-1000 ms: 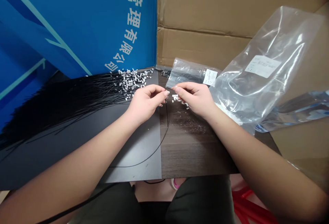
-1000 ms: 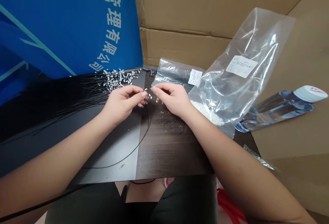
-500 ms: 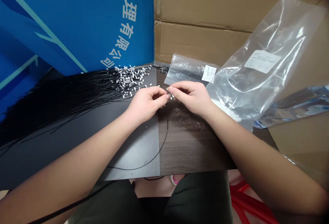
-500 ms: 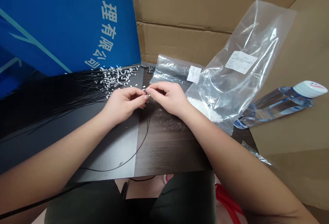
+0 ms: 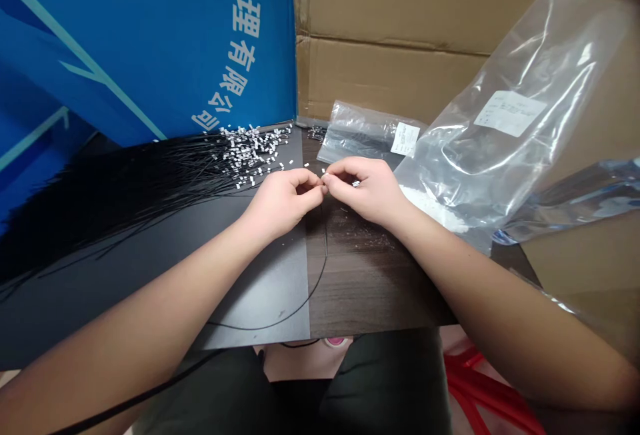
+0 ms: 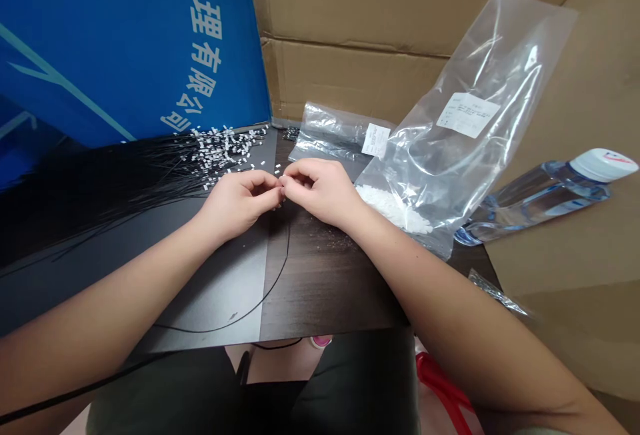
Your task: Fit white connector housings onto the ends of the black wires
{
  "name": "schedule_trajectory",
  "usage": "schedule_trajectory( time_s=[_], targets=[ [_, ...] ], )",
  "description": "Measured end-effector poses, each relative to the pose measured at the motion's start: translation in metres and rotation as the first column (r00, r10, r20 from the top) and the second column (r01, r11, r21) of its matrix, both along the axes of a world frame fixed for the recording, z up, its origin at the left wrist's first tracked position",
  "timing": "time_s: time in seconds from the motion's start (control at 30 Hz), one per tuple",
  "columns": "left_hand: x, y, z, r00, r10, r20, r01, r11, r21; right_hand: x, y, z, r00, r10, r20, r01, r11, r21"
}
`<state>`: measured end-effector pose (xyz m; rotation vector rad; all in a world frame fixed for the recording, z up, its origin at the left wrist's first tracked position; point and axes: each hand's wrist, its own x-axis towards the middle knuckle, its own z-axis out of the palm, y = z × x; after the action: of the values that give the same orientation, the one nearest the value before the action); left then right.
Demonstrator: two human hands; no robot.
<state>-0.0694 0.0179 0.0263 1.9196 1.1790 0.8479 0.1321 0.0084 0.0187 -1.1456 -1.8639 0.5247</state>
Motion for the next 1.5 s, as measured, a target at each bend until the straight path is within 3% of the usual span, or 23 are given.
schedule_trajectory(
  time_s=[0.13,0.23,0.4,0.5,0.8,0.93,1.13,1.3,1.5],
  targets=[
    [0.002,-0.001,-0.001,0.999,-0.023,0.047,0.026,0.998,-0.056,0.000,0.001,-0.002,1.000,-0.023,-0.007,0.023,1.000,-0.008],
    [0.005,-0.002,-0.003,0.977,-0.040,0.208,0.081,0.978,-0.193,0.000,0.003,-0.002,0.998,-0.036,-0.057,0.036,0.999,-0.011],
    [0.009,-0.002,-0.007,0.860,0.006,0.511,0.196,0.920,-0.341,0.000,0.004,-0.004,0.989,-0.033,-0.141,0.030,0.999,-0.025],
    [0.009,-0.001,-0.008,0.811,0.028,0.584,0.239,0.896,-0.375,-0.001,0.005,-0.005,0.982,-0.013,-0.191,0.013,1.000,-0.002],
    [0.012,-0.003,-0.007,0.790,0.088,0.606,0.196,0.901,-0.386,-0.003,0.006,-0.006,0.964,0.026,-0.266,-0.030,1.000,-0.009],
    [0.012,-0.002,-0.005,0.776,0.122,0.619,0.163,0.909,-0.383,-0.001,0.007,-0.009,0.966,-0.006,-0.260,0.006,1.000,-0.002],
    [0.010,0.000,-0.008,0.771,0.145,0.620,0.140,0.911,-0.387,0.002,0.011,-0.010,0.962,-0.033,-0.273,0.010,0.997,-0.083],
    [0.012,0.000,-0.008,0.752,0.157,0.640,0.192,0.877,-0.440,0.004,0.011,-0.011,0.975,0.004,-0.223,-0.037,0.989,-0.144],
    [0.012,0.003,-0.009,0.772,0.174,0.611,0.126,0.901,-0.416,0.011,0.014,-0.013,0.991,0.054,-0.122,-0.077,0.978,-0.195]
  ],
)
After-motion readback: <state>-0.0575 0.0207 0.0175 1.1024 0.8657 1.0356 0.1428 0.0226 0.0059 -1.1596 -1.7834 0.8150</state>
